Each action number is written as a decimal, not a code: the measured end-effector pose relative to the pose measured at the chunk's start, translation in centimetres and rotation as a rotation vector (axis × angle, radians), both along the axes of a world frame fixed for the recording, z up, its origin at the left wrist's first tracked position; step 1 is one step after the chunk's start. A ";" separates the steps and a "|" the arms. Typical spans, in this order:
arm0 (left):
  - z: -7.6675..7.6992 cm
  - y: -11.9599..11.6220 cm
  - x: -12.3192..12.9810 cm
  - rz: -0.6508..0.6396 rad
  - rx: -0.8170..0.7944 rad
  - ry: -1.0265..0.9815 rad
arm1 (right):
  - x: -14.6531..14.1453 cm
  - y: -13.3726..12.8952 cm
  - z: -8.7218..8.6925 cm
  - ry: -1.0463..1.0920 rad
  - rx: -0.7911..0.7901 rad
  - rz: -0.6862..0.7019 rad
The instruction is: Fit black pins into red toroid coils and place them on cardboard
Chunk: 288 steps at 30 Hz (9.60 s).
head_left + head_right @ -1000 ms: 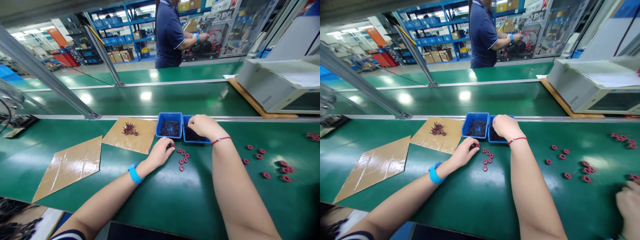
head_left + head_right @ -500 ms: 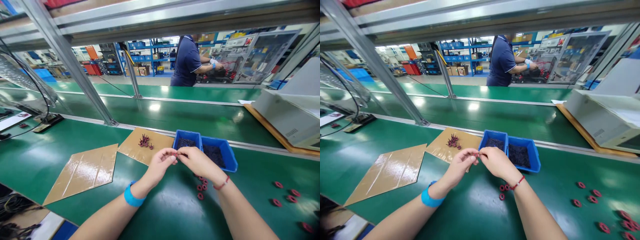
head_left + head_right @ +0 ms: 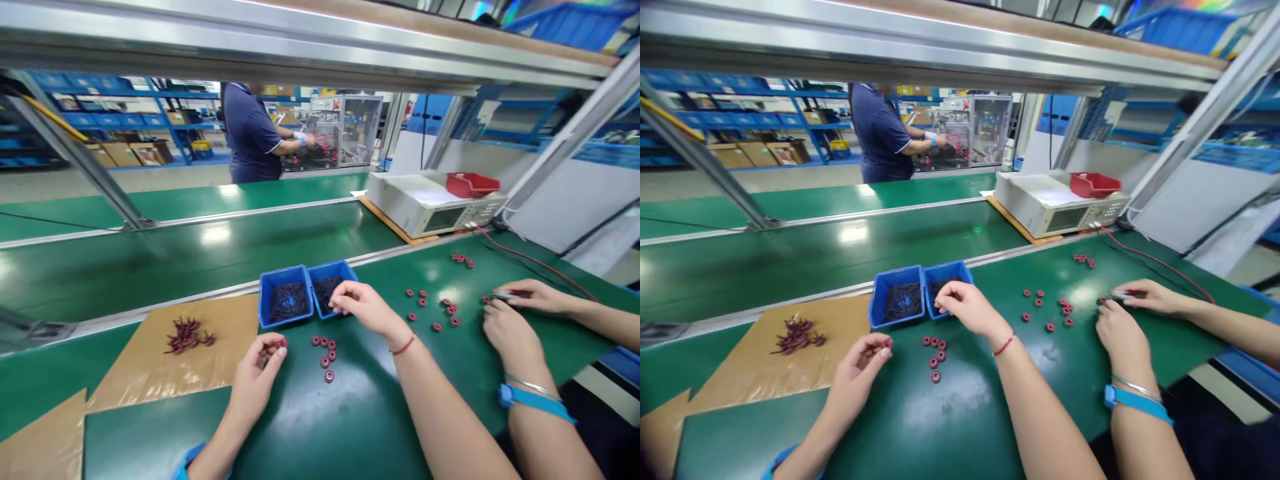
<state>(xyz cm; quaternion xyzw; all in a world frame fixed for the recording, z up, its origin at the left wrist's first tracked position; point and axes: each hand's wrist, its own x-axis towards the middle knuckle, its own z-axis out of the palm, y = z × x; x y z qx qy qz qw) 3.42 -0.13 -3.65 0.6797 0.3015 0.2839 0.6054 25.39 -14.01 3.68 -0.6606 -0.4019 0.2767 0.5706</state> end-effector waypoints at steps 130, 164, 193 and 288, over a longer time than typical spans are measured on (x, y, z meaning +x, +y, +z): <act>2.1 -3.1 0.7 -0.208 -0.877 -0.325 | -6.1 -0.5 -2.6 0.216 -0.025 -0.273; 2.7 -3.1 0.6 -0.199 -0.786 -0.316 | -7.3 -0.5 -3.2 0.207 -0.064 -0.198; 2.7 -3.1 0.4 -0.224 -0.751 -0.317 | -6.9 -0.5 -3.4 0.027 -0.123 -0.117; 3.3 -0.7 0.9 0.197 -0.781 -0.434 | -0.9 11.8 -0.7 -0.740 -0.433 0.222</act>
